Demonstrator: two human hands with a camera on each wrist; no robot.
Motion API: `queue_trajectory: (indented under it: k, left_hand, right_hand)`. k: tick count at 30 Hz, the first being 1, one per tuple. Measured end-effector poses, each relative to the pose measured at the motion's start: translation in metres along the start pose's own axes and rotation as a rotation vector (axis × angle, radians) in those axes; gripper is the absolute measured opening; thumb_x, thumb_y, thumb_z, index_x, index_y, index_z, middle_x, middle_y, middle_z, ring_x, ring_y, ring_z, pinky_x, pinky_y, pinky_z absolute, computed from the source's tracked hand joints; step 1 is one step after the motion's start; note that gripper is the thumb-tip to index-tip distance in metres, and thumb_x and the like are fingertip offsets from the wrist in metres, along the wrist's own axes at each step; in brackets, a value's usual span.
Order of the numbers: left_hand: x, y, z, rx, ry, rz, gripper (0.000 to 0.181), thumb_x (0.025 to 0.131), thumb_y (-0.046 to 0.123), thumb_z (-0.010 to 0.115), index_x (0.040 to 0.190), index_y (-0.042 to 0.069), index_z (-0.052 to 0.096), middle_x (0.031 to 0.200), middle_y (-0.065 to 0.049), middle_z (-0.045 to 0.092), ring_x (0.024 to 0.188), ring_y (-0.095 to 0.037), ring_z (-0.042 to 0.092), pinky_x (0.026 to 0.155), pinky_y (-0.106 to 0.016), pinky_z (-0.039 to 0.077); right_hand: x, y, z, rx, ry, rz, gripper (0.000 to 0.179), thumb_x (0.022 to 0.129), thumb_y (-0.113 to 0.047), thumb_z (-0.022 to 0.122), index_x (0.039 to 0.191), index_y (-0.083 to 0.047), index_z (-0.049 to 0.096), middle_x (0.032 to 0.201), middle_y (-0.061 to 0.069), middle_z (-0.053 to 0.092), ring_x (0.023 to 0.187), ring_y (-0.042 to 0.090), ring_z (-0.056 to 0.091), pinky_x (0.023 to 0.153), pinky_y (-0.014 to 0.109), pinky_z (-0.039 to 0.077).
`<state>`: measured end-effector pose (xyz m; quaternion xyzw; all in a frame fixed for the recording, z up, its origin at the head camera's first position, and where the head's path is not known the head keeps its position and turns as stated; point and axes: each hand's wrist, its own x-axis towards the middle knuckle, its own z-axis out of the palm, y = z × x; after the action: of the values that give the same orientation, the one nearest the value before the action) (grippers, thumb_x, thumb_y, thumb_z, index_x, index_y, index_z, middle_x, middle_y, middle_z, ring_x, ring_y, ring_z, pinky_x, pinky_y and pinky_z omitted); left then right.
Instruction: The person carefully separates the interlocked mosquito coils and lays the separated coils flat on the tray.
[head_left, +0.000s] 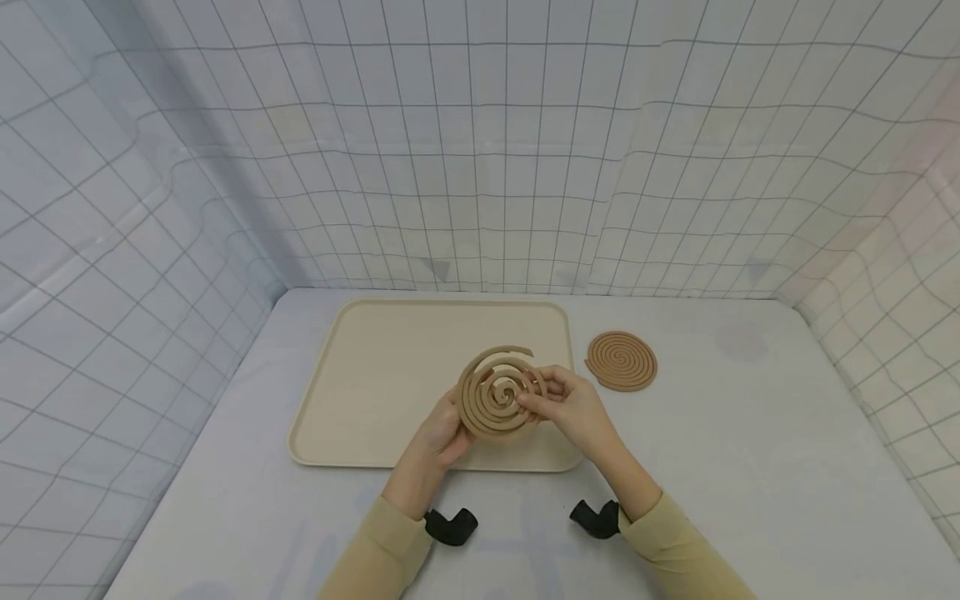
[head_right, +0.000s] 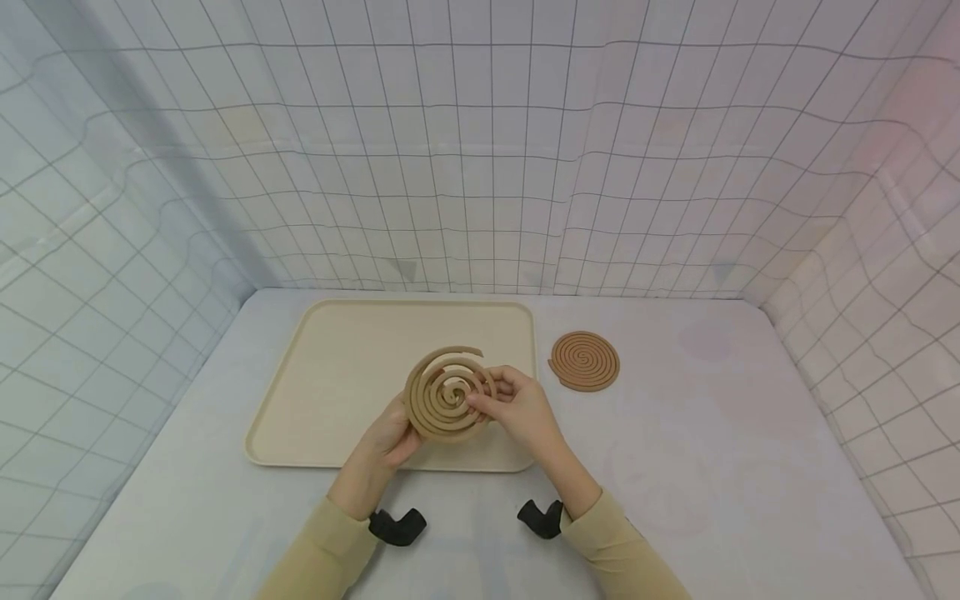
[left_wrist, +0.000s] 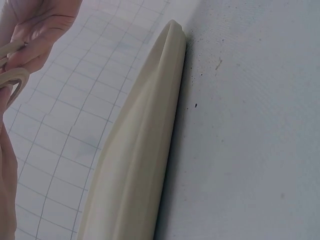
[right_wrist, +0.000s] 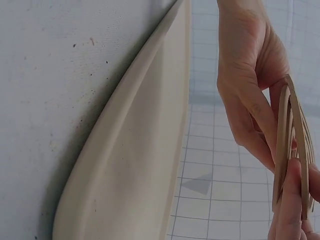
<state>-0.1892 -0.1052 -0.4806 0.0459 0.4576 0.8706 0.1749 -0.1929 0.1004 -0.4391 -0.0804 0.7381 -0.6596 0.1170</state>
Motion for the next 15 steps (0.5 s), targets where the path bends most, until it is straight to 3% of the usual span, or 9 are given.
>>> queue_trajectory:
  k: [5, 11, 13, 15]
  left_hand:
    - [0.0001, 0.0010, -0.0001, 0.006, 0.023, -0.025, 0.021, 0.105, 0.018, 0.046, 0.113, 0.026, 0.064, 0.101, 0.007, 0.069, 0.093, -0.003, 0.067, 0.078, -0.017, 0.056]
    - [0.0010, 0.0045, -0.0006, 0.032, 0.050, -0.053, 0.040, 0.106, 0.017, 0.042, 0.144, 0.005, 0.041, 0.101, 0.007, 0.069, 0.092, -0.002, 0.067, 0.078, -0.016, 0.055]
    - [0.0016, 0.0053, -0.0009, 0.030, 0.070, -0.052, 0.042, 0.106, 0.020, 0.044, 0.145, 0.004, 0.039, 0.100, 0.008, 0.069, 0.092, -0.001, 0.066, 0.079, -0.015, 0.055]
    - [0.0021, 0.0064, -0.0010, 0.022, 0.081, -0.049, 0.035, 0.105, 0.022, 0.045, 0.139, 0.010, 0.048, 0.103, 0.009, 0.068, 0.093, -0.001, 0.066, 0.081, -0.016, 0.054]
  right_hand:
    - [0.0001, -0.0007, -0.0008, -0.001, -0.016, -0.002, 0.036, 0.089, -0.005, 0.072, 0.119, 0.007, 0.058, 0.100, 0.016, 0.072, 0.077, 0.008, 0.068, 0.071, 0.024, 0.058]
    - [0.0008, -0.0006, -0.0034, -0.022, -0.042, 0.002, 0.033, 0.088, -0.005, 0.072, 0.116, 0.007, 0.060, 0.095, 0.013, 0.073, 0.077, 0.010, 0.069, 0.071, 0.025, 0.059]
    - [0.0008, -0.0005, -0.0038, -0.034, -0.048, 0.003, 0.032, 0.089, -0.006, 0.072, 0.115, 0.007, 0.060, 0.096, 0.014, 0.073, 0.077, 0.010, 0.069, 0.071, 0.025, 0.059]
    - [0.0011, 0.0003, -0.0041, -0.044, -0.056, 0.003, 0.032, 0.089, -0.006, 0.072, 0.115, 0.007, 0.061, 0.096, 0.014, 0.073, 0.077, 0.010, 0.069, 0.071, 0.026, 0.059]
